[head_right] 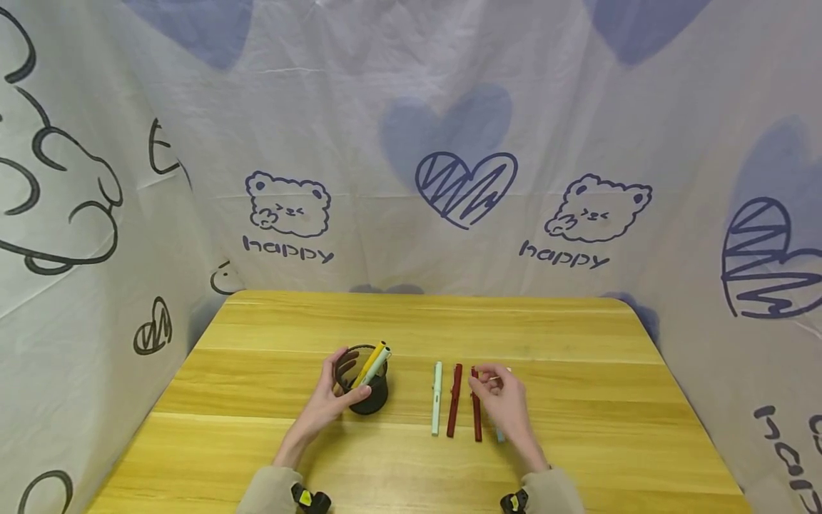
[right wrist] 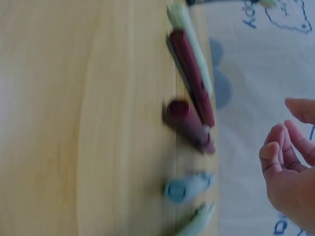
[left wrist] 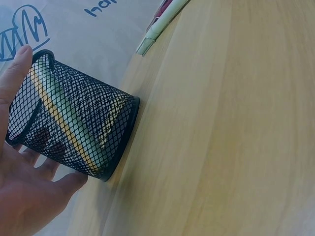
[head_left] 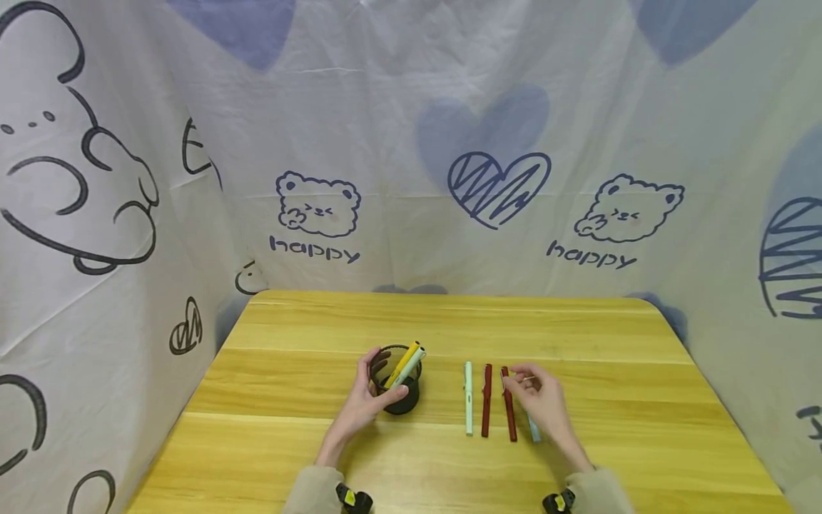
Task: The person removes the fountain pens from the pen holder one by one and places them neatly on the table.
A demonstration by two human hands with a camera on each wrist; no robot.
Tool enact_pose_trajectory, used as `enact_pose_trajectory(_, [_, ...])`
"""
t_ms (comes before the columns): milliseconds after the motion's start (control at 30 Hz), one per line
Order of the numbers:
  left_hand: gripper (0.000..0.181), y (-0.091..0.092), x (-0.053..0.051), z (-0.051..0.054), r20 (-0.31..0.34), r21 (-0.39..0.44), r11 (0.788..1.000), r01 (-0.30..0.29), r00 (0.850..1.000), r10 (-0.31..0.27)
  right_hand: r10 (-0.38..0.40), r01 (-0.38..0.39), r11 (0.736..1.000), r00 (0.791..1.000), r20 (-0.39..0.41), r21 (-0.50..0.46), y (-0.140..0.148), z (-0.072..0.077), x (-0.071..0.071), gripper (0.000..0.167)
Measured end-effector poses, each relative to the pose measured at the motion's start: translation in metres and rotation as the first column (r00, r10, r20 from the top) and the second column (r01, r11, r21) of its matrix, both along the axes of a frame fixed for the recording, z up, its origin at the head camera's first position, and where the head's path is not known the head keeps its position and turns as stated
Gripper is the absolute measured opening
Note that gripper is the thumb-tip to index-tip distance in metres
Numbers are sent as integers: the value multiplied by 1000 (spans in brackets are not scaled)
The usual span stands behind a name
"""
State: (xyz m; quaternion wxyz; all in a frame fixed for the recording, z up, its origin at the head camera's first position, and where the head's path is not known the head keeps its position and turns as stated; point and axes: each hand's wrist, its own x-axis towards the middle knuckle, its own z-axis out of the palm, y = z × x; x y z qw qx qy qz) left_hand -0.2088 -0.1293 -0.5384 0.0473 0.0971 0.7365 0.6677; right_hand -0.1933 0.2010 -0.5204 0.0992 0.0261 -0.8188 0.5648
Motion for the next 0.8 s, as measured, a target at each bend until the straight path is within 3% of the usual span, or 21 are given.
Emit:
enact_pose_trajectory(400, [92, -1, -2, -2, 0, -18, 1000, -6, 1000, 6, 198, -200, 977, 979, -43, -76, -52, 5, -2, 27])
enact_pose_trajectory(800, [94, -2, -2, 0, -15, -30, 1000, -5, 1000, 4, 343, -340, 939, 932, -117, 43, -87, 4, -23, 37])
